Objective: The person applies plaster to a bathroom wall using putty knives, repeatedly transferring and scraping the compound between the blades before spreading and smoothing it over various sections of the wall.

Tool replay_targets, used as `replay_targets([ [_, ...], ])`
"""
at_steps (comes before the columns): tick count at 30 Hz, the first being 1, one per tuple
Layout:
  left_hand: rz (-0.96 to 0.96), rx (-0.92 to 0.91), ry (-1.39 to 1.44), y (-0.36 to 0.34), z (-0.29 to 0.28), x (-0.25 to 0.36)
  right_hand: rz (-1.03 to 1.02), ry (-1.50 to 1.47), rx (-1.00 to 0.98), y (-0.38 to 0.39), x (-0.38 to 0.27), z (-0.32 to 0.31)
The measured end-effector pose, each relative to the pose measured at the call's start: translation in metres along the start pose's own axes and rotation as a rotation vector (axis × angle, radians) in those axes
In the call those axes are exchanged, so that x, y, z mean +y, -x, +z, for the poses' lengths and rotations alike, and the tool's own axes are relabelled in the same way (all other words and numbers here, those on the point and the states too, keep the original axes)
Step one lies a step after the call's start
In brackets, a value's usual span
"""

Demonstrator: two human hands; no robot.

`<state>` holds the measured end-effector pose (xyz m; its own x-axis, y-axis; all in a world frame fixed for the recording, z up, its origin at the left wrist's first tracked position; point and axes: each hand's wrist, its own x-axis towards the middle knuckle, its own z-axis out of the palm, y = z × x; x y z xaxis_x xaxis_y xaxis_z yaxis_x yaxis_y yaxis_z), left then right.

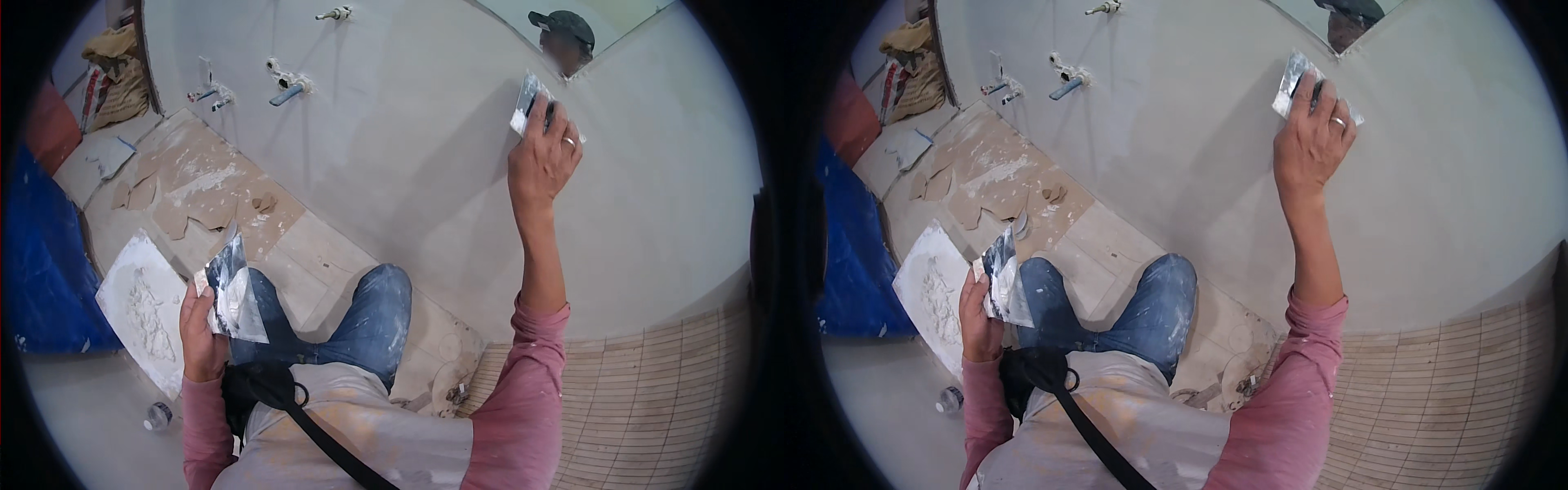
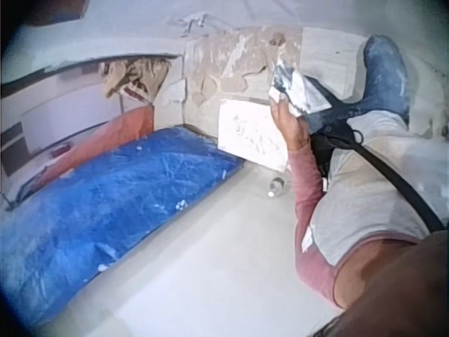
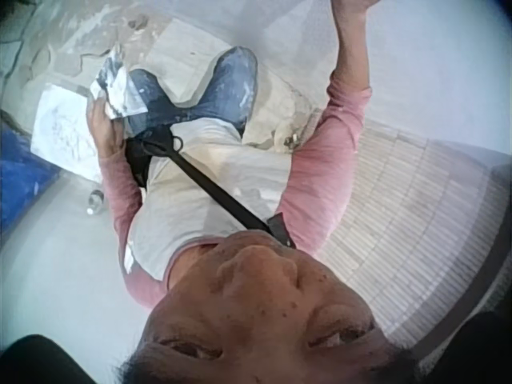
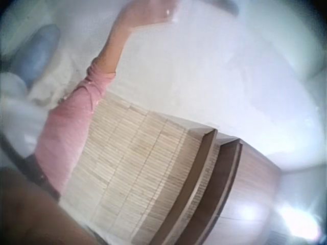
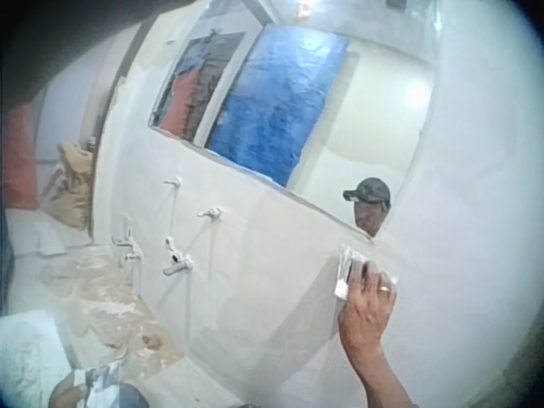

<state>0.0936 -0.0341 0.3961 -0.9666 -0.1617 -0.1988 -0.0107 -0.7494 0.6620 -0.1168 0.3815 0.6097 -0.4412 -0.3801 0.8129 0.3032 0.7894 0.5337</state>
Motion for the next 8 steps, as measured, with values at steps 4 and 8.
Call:
replay_targets([
  [4, 0.005, -0.018, -0.009, 0.000, -0.002, 0.002, -0.023, -0.013, 0.028, 0.025, -0.026, 0.033],
  [8, 0.000, 0.011, 0.006, 0.001, -0.001, 0.000, -0.190, -0.073, -0.136, 0.107, -0.074, 0.055],
])
